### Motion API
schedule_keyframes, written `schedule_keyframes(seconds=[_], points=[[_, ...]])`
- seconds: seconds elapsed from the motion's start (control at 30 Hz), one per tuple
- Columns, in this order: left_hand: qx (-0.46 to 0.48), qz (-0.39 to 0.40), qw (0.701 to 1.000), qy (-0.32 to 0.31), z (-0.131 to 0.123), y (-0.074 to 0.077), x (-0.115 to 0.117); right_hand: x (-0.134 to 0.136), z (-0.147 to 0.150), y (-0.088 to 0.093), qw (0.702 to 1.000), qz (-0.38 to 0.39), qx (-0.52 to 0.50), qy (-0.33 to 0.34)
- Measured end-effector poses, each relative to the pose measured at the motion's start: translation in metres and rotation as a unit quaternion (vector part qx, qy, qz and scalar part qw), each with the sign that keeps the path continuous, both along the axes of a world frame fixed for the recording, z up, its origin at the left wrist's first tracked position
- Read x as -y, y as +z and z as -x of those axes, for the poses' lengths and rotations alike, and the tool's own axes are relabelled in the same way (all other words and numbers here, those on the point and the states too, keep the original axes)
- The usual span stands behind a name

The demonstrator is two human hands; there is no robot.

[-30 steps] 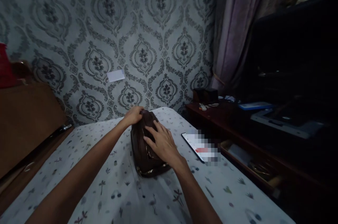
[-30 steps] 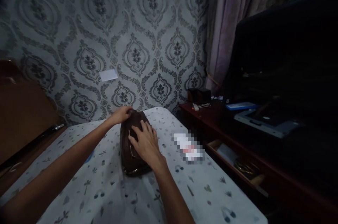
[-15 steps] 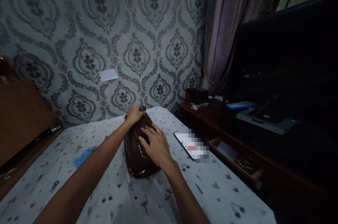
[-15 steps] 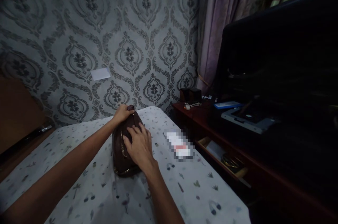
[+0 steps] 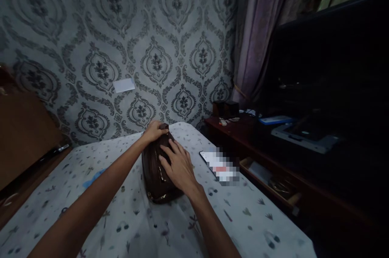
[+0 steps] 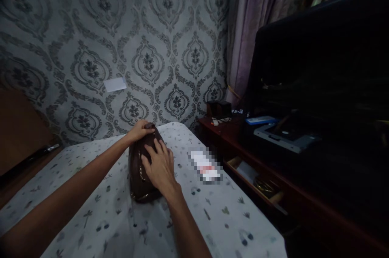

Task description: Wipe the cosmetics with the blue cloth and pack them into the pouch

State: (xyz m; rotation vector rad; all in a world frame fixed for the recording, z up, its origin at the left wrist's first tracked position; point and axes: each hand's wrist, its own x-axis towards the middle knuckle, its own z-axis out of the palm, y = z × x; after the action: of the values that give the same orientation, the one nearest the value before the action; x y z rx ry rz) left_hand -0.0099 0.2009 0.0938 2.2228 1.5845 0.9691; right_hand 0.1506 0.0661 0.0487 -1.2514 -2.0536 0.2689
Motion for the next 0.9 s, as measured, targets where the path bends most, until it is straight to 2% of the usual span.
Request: schedule_keyframes(seconds=[0.17, 0.4, 0.63, 0.9], points=[[0.012, 0.009, 1.0, -0.003, 0.021, 0.0, 0.01, 0.003, -0.002, 0.003, 1.0, 0.015, 0.007, 0.004], [-0.034, -0.019, 0.993, 0.109, 0.052, -0.009, 0.032, 0.007, -0.002, 0.004, 1.0, 0.002, 0.019, 0.012], [-0.106, -0.022, 0.98, 0.169, 0.044, 0.002, 0.042, 0.005, 0.0, 0.006, 0.999, 0.011, 0.043, 0.01], [-0.186, -0.022, 0.967, 0.172, 0.029, 0.013, 0.063, 0.008, -0.003, 0.007, 0.999, 0.012, 0.039, 0.02]])
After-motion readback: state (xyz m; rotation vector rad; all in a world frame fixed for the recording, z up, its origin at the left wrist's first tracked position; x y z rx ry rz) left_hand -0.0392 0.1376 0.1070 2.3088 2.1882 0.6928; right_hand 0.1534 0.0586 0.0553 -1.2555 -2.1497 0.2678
